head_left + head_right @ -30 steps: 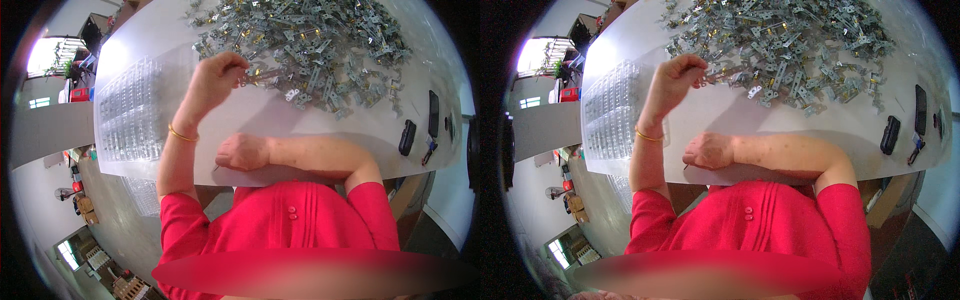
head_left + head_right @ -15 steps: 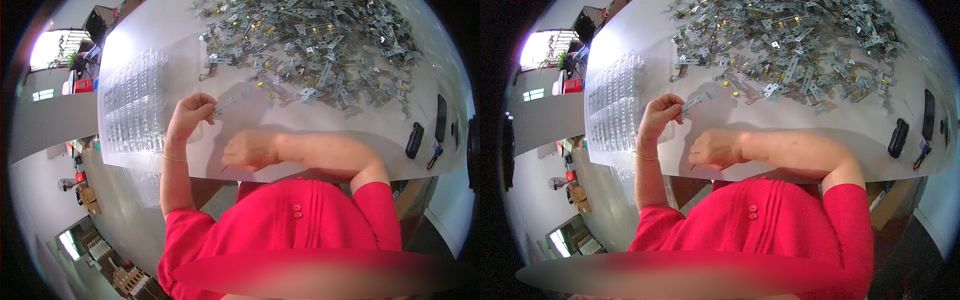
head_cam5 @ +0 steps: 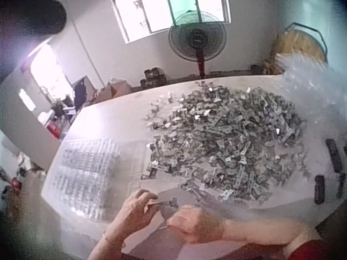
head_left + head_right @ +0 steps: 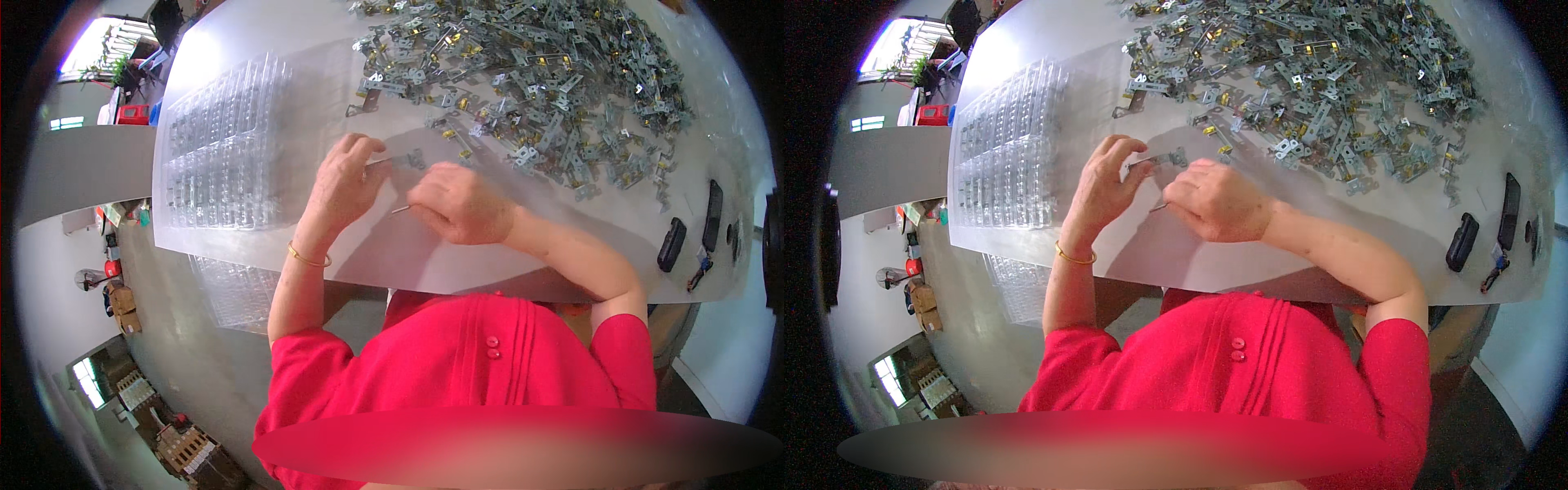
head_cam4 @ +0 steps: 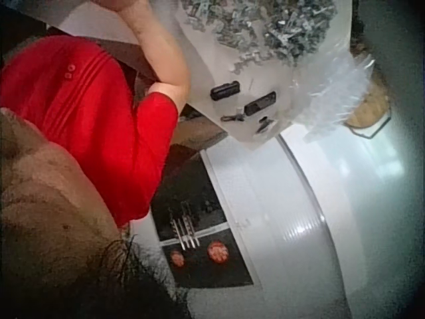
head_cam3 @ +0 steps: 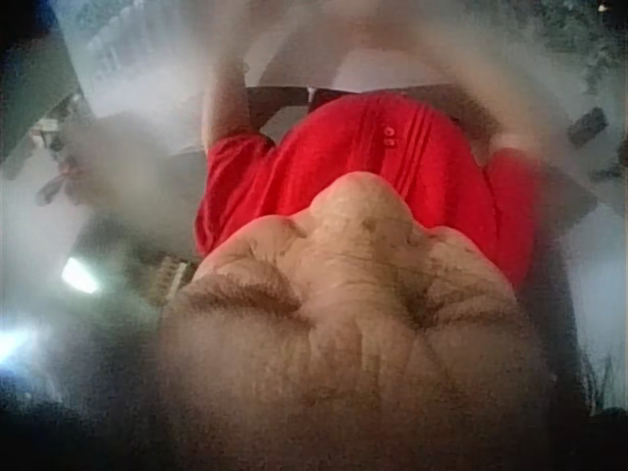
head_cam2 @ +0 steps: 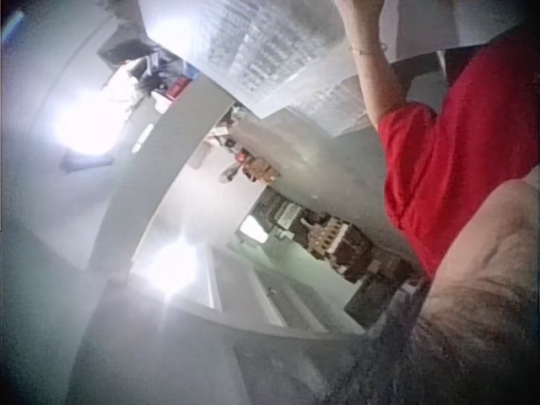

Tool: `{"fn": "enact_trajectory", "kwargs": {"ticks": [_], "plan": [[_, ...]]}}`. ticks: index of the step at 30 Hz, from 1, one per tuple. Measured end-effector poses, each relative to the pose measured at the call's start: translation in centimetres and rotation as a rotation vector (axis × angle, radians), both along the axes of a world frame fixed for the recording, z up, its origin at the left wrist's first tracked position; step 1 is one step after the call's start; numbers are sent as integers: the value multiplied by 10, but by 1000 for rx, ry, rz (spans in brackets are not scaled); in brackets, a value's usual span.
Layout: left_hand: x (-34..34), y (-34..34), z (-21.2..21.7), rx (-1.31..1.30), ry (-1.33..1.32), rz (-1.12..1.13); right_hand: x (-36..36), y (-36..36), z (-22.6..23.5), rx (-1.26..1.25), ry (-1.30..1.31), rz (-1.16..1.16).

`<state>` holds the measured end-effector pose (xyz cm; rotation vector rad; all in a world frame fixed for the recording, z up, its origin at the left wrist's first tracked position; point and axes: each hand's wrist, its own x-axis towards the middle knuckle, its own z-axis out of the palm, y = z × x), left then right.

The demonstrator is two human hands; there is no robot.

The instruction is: Assembling small metal hardware components with pins and placing the finished pieces into a plastic blister tray.

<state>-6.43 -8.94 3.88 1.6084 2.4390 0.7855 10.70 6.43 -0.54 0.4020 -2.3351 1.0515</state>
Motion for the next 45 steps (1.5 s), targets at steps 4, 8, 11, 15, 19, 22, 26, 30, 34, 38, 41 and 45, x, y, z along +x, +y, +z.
{"fn": "enact_trajectory", "kwargs": {"ticks": [4, 8, 11, 15, 19, 22, 26, 30, 34, 38, 41, 45], "plan": [[7, 7, -2, -105, -33, -92, 2, 16, -1, -28, 27, -94], [0, 10, -15, -59, 8, -123, 2, 30, 1, 49, 30, -254], [-4, 14, -15, 45, -292, -17, 3, 33, 14, -42, -131, -333], [-6, 40, 9, 251, -1055, 70, 4, 31, 40, -250, -61, -372], [-2, 69, 31, 386, -1382, 76, -9, 44, 64, -469, -42, -496], [3, 86, 42, 457, -1495, 46, -17, 49, 88, -461, 3, -571], [11, 102, 55, 466, -1454, 31, -24, 56, 104, -382, 96, -634], [9, 108, 53, 501, -1403, 34, -30, 59, 108, -360, 66, -633], [4, 110, 50, 479, -1339, 28, -35, 63, 105, -340, 26, -633], [5, 110, 50, 470, -1247, 76, -36, 63, 104, -317, 15, -634], [5, 110, 51, 475, -1246, 100, -34, 63, 105, -301, 11, -639], [6, 108, 50, 471, -1214, 85, -31, 63, 105, -299, -32, -655]]}}
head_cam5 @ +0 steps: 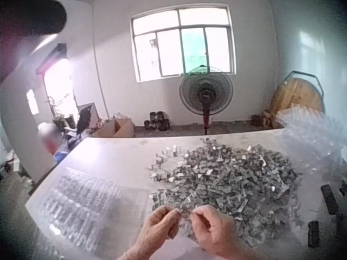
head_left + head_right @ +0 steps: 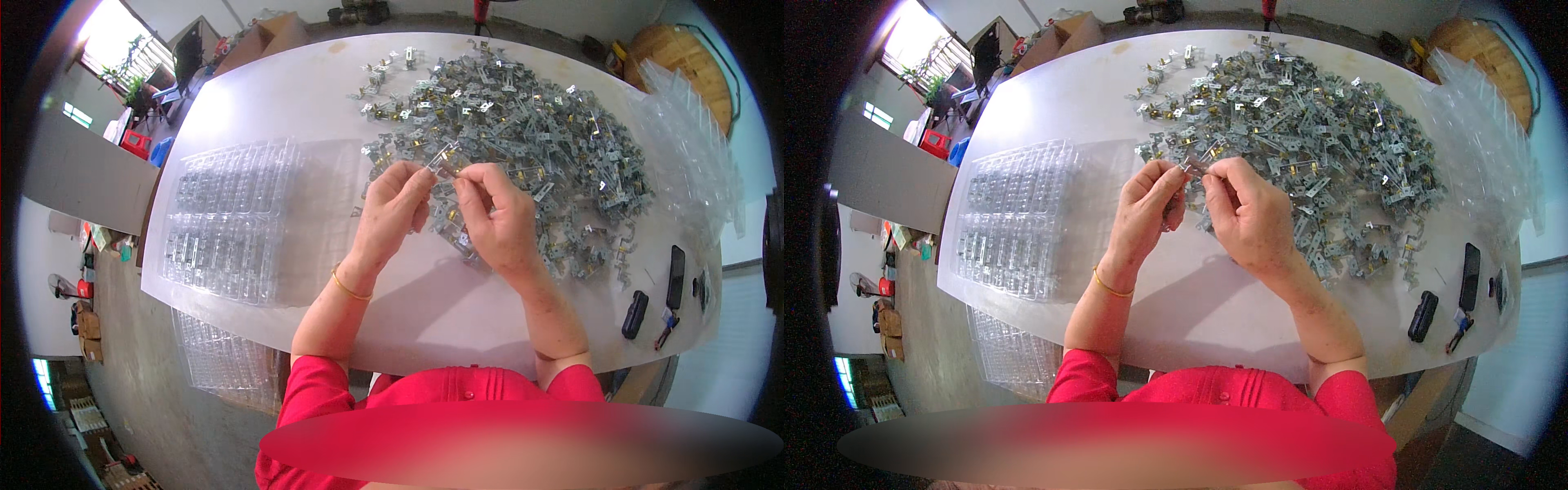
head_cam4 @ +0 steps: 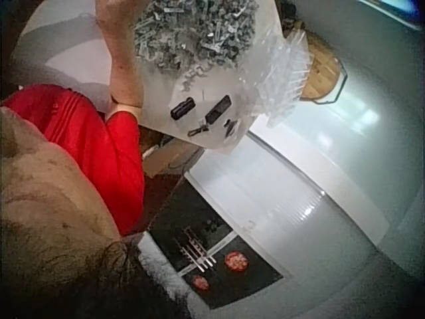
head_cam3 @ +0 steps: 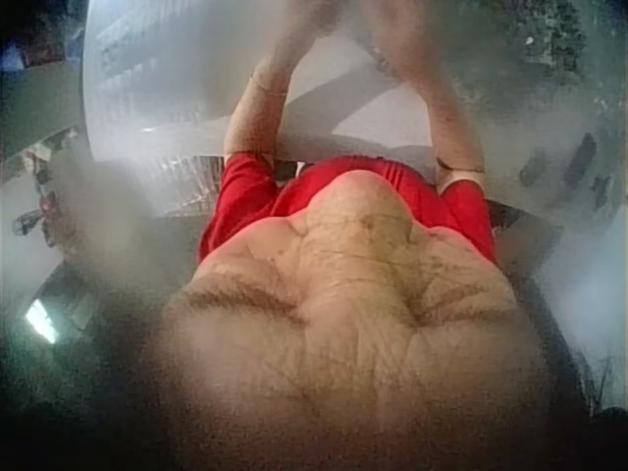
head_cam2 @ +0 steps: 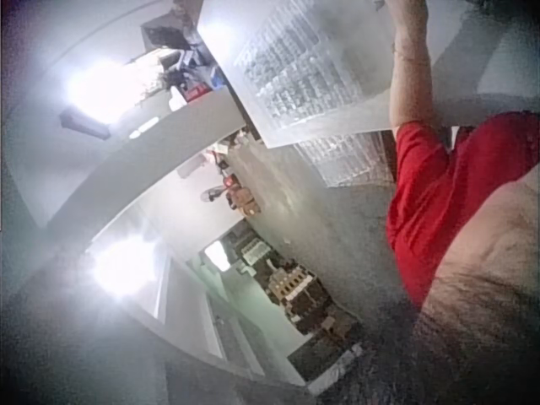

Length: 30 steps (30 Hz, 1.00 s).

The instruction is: Assembling small metal hardware components with pins and placing the finished pieces into a plastic blister tray.

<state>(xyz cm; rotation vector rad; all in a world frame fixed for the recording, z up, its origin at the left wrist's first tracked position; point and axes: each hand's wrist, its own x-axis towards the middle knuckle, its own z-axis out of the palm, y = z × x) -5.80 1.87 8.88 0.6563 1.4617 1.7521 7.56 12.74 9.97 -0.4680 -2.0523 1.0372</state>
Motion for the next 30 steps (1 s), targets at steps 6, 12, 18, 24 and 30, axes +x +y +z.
{"fn": "enact_trajectory", "kwargs": {"ticks": [6, 12, 18, 24, 30], "plan": [[5, 4, -9, -10, 511, 214, 5, -1, 8, 99, -64, -24], [12, 5, -9, -6, 768, 259, 8, 0, 11, 26, -126, 18], [12, 3, -6, 56, 1037, 234, 8, 2, 8, -71, -79, 83], [14, 5, -10, 100, 1173, 210, 6, 7, 4, 166, 5, -3], [18, 3, -10, 78, 723, 108, 5, 10, 12, 110, 145, -51]]}}
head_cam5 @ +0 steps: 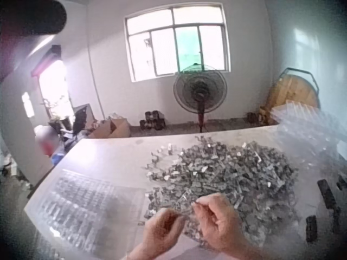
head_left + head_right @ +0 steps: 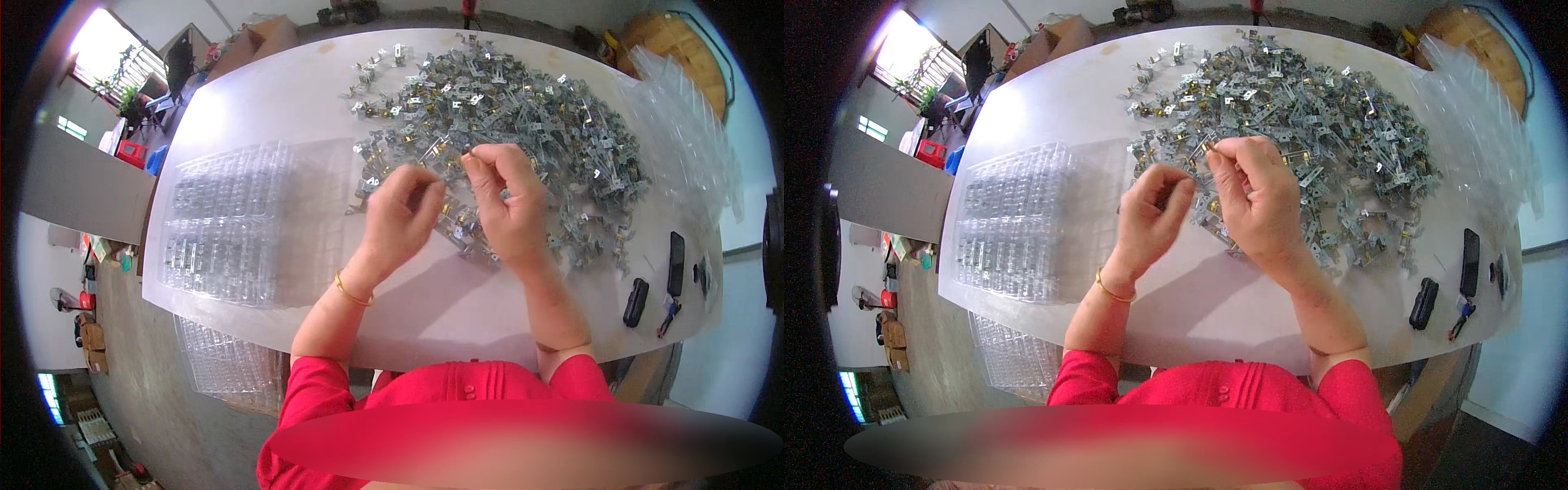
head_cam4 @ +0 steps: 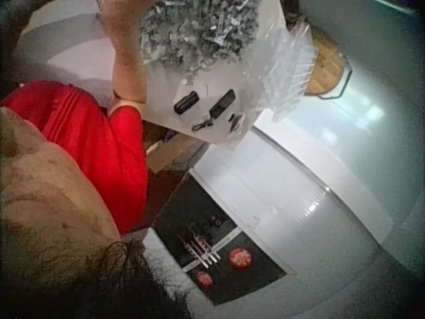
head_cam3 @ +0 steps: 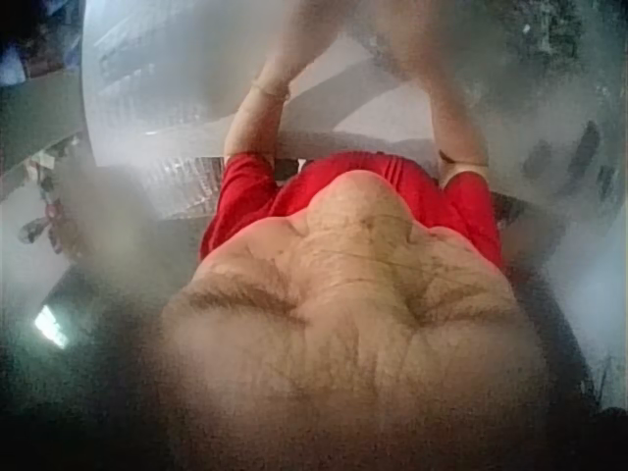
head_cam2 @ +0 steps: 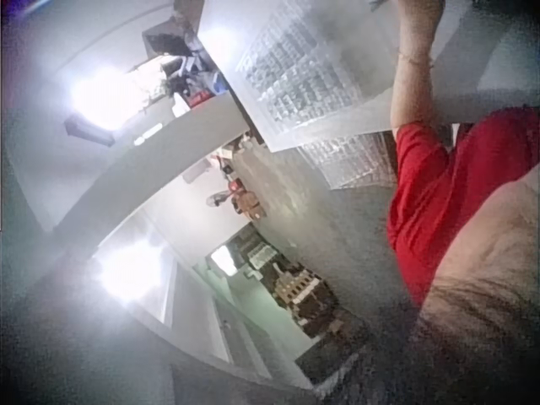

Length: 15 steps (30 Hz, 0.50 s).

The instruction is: Assembling small metal hardware components with pins and placing the finished pieces into a plastic blister tray.

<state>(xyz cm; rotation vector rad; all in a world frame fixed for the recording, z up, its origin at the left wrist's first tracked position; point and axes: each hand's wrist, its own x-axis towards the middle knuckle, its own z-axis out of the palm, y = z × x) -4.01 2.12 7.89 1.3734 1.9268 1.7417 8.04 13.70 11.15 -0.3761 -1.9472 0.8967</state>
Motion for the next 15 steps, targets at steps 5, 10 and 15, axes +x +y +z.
{"fn": "enact_trajectory", "kwargs": {"ticks": [5, 10, 15], "plan": [[-14, -4, 14, -48, -555, -23, 7, 0, 3, -198, -112, 14], [-22, -7, 11, 50, -781, -99, 5, -5, -1, -141, -225, 57], [-19, -6, 13, 62, -767, -104, 4, -5, 1, -134, -247, 65]]}}
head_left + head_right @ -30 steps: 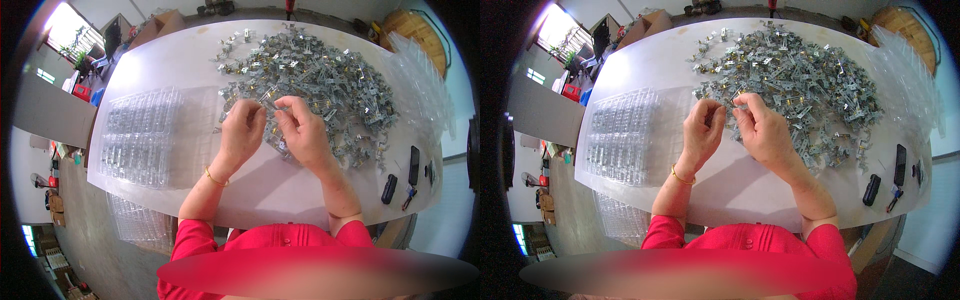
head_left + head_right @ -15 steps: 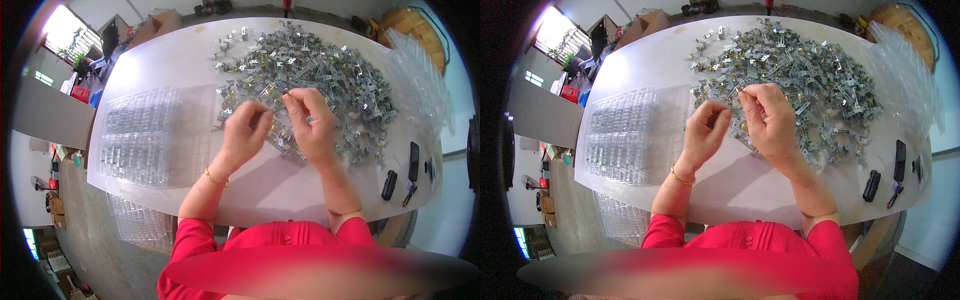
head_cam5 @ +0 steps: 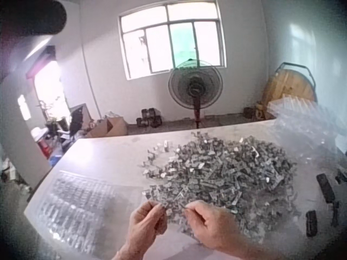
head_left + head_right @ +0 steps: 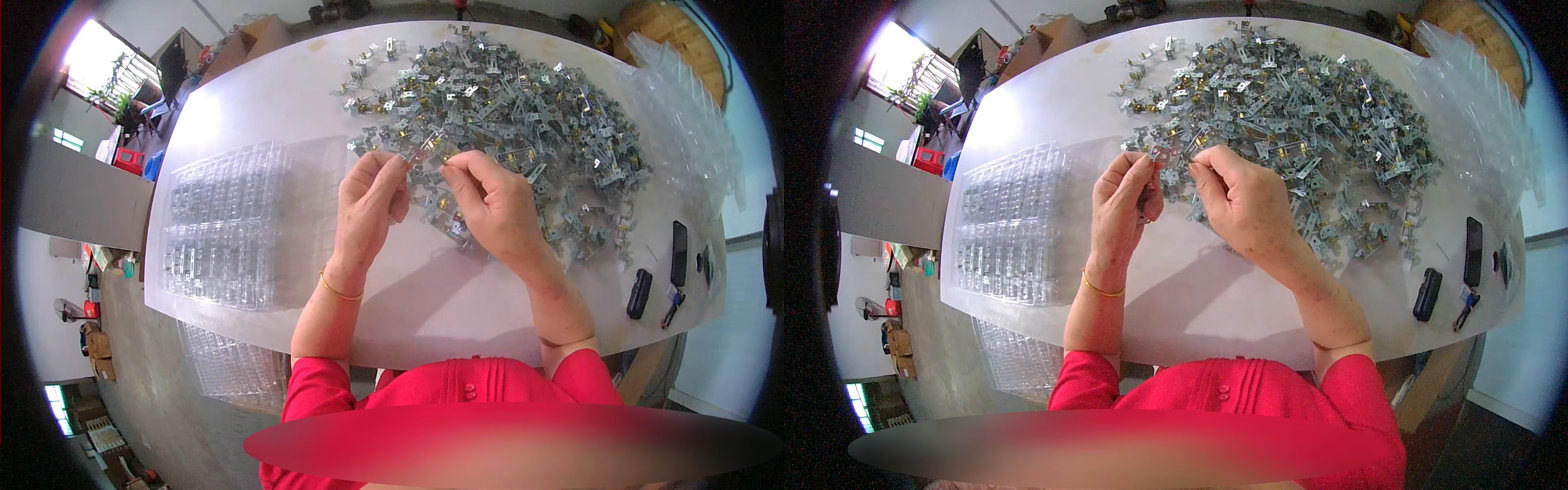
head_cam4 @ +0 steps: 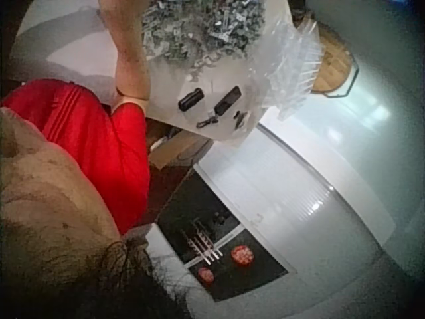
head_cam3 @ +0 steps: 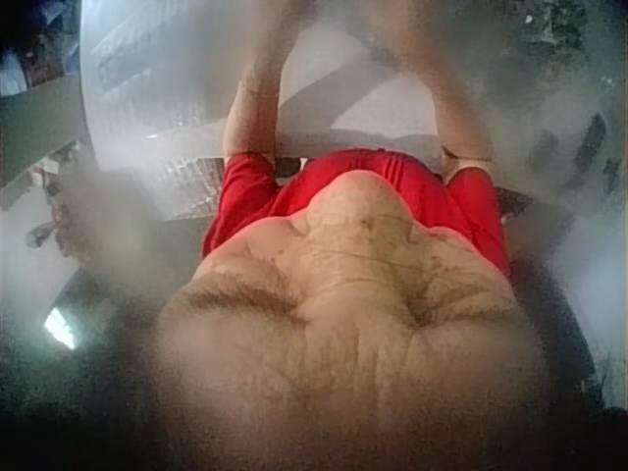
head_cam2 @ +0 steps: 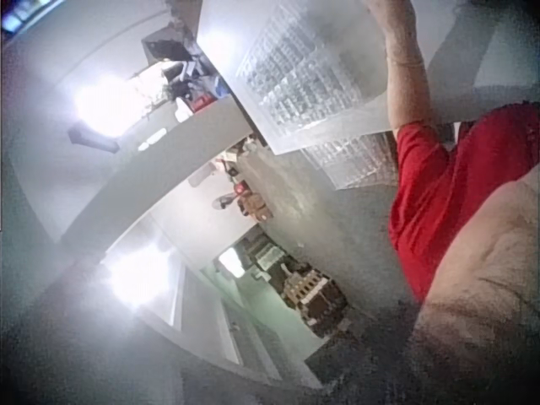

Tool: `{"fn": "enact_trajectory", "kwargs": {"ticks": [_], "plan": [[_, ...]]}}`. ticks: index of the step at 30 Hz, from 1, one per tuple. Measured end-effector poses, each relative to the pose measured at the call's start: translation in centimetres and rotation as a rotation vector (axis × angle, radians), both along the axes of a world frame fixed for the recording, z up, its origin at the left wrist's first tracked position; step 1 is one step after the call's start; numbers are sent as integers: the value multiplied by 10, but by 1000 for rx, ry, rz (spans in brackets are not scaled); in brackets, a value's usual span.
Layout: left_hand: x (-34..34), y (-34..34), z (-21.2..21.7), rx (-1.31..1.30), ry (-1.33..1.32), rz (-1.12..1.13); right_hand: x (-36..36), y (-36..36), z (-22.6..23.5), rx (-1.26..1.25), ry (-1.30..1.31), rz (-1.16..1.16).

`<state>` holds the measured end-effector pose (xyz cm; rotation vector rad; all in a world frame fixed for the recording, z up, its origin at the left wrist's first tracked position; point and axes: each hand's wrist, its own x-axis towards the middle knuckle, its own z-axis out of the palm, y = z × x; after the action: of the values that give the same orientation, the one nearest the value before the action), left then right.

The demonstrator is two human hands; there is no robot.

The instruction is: Assembling small metal hardware components with pins and placing the finished pieces into a plastic blister tray.

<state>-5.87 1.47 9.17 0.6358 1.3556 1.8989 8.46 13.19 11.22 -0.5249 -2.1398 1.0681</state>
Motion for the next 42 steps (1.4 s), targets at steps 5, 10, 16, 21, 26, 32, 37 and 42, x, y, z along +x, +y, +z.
{"fn": "enact_trajectory", "kwargs": {"ticks": [5, 10, 16, 21, 26, 32, 37, 42], "plan": [[2, 0, 0, -16, 60, -2, -1, 0, -2, 1, -8, 10], [5, 0, -1, -25, 182, 21, 1, 1, -3, 7, -29, 13], [10, -1, -3, -37, 491, 91, 3, 0, 2, 9, 0, 17], [13, 0, -5, -50, 607, 75, 6, 5, 3, -193, -35, 104], [15, 1, -5, -93, 754, 58, 10, 21, 1, -563, -88, 284], [15, -2, 2, -109, 785, -54, 11, 34, -2, -773, -117, 380], [18, -3, 4, -132, 753, -175, 8, 37, -15, -387, -59, 284], [6, -1, -1, -194, 441, -154, 12, 32, 2, -87, 142, 305]]}}
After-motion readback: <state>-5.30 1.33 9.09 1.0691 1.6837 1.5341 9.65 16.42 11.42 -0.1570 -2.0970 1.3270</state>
